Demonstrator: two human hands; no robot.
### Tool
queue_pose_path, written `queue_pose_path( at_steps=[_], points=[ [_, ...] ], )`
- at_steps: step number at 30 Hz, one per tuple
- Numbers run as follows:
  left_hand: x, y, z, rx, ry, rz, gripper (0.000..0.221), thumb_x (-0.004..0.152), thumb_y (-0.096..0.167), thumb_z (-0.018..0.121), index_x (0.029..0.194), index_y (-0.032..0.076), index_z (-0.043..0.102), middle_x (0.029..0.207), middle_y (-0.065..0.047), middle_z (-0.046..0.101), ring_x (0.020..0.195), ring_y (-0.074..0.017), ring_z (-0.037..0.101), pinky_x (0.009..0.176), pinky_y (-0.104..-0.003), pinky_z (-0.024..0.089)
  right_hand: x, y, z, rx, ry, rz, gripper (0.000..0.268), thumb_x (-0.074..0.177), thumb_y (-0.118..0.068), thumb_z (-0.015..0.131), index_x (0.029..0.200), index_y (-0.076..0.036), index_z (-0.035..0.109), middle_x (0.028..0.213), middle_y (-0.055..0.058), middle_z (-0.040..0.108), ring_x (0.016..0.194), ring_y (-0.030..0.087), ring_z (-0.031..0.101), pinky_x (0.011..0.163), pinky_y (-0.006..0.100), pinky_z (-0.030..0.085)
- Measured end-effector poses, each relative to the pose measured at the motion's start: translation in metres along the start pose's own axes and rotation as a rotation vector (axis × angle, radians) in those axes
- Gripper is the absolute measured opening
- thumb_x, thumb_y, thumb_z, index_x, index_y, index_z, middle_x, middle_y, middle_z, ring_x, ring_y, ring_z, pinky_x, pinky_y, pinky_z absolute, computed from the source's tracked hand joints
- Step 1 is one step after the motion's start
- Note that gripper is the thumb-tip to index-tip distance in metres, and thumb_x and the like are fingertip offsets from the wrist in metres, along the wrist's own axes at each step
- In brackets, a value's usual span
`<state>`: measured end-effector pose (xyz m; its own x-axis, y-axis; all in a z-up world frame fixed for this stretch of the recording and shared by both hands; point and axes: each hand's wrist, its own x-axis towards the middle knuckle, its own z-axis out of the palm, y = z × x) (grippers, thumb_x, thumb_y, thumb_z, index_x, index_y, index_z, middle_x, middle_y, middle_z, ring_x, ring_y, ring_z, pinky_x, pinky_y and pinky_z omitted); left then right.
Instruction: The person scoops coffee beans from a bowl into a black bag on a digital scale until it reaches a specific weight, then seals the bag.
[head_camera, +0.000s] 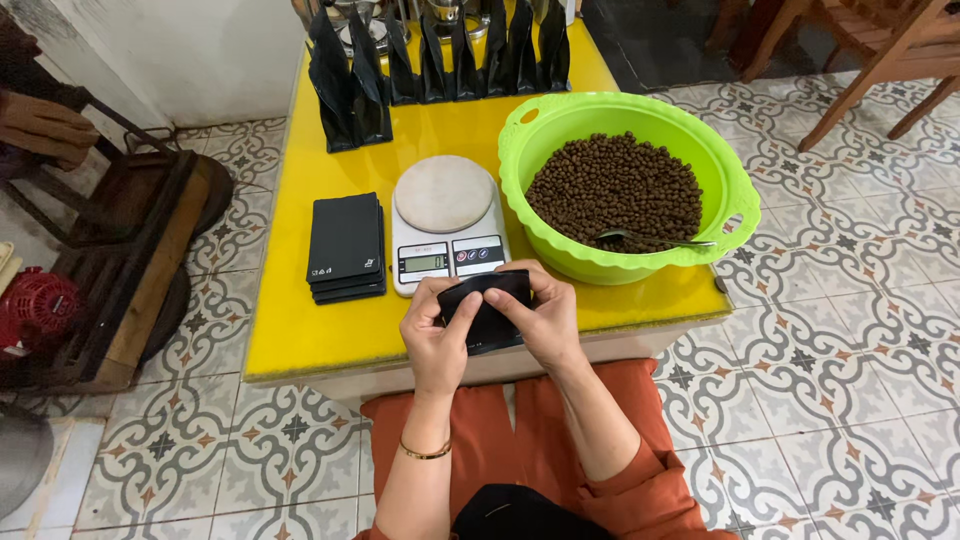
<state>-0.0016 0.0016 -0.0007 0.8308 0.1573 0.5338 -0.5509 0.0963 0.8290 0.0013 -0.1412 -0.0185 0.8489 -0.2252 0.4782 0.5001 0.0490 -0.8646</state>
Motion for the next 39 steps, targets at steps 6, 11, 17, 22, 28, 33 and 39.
queue_pose_path(
  at_steps=[6, 11, 17, 22, 28, 33, 39],
  points=[
    [0.004, 0.005, -0.005, 0.02, -0.07, -0.076, 0.014, 0.084, 0.005, 0.083, 0.075, 0.002, 0.074, 0.08, -0.002, 0.063, 0.078, -0.0079, 0.054, 0.072, -0.023, 0.047, 0.002, -0.015, 0.005, 0.018, -0.015, 0.081, 0.011, 0.081, -0.003, 0.087, 0.079, 0.0, 0.076, 0.089, 0.006, 0.074, 0.083, 0.009, 0.059, 0.072, 0.021, 0.046],
    [0.006, 0.006, -0.006, 0.052, -0.082, -0.041, 0.014, 0.084, 0.005, 0.083, 0.074, 0.002, 0.074, 0.08, -0.004, 0.064, 0.077, -0.0093, 0.055, 0.07, -0.024, 0.047, 0.002, -0.01, 0.003, 0.006, -0.027, 0.062, 0.011, 0.08, -0.002, 0.087, 0.08, 0.0, 0.076, 0.094, 0.009, 0.076, 0.082, 0.011, 0.061, 0.071, 0.022, 0.045],
    [0.006, -0.002, -0.01, 0.042, -0.083, -0.023, 0.019, 0.085, 0.006, 0.084, 0.07, 0.003, 0.072, 0.079, -0.003, 0.062, 0.078, -0.0108, 0.057, 0.073, -0.025, 0.048, 0.0, 0.01, -0.006, 0.023, 0.013, 0.044, 0.016, 0.078, -0.002, 0.089, 0.078, 0.001, 0.073, 0.089, 0.009, 0.072, 0.082, 0.011, 0.058, 0.072, 0.023, 0.045],
    [0.005, -0.014, -0.014, 0.032, -0.076, -0.013, 0.022, 0.084, 0.006, 0.085, 0.067, 0.005, 0.072, 0.076, -0.002, 0.059, 0.082, -0.0119, 0.059, 0.077, -0.025, 0.049, 0.005, -0.001, -0.003, 0.022, -0.007, 0.021, 0.017, 0.078, -0.001, 0.088, 0.072, 0.0, 0.072, 0.08, 0.008, 0.069, 0.079, 0.012, 0.058, 0.073, 0.024, 0.045],
    [0.004, -0.009, -0.018, 0.006, -0.083, -0.043, 0.024, 0.081, 0.007, 0.088, 0.064, 0.005, 0.072, 0.074, -0.002, 0.059, 0.081, -0.0126, 0.06, 0.079, -0.027, 0.05, 0.004, 0.0, -0.01, -0.018, -0.029, 0.006, 0.018, 0.082, -0.002, 0.085, 0.07, -0.001, 0.071, 0.078, 0.006, 0.067, 0.079, 0.012, 0.055, 0.077, 0.024, 0.044],
    [0.008, -0.015, -0.021, -0.028, -0.165, -0.031, 0.025, 0.09, 0.006, 0.08, 0.066, 0.004, 0.072, 0.075, -0.003, 0.057, 0.082, -0.0141, 0.06, 0.088, -0.032, 0.05, 0.005, 0.014, -0.015, 0.044, 0.008, 0.034, 0.023, 0.079, -0.002, 0.088, 0.068, -0.002, 0.068, 0.076, 0.005, 0.063, 0.076, 0.01, 0.054, 0.076, 0.024, 0.045],
    [0.01, -0.014, -0.023, -0.078, -0.205, -0.008, 0.03, 0.096, 0.008, 0.073, 0.066, 0.006, 0.07, 0.076, -0.001, 0.051, 0.083, -0.0124, 0.054, 0.099, -0.036, 0.048, 0.006, 0.01, -0.019, 0.077, -0.016, 0.071, 0.021, 0.089, -0.002, 0.079, 0.069, -0.001, 0.071, 0.079, 0.007, 0.061, 0.077, 0.011, 0.055, 0.077, 0.026, 0.047]
  ],
)
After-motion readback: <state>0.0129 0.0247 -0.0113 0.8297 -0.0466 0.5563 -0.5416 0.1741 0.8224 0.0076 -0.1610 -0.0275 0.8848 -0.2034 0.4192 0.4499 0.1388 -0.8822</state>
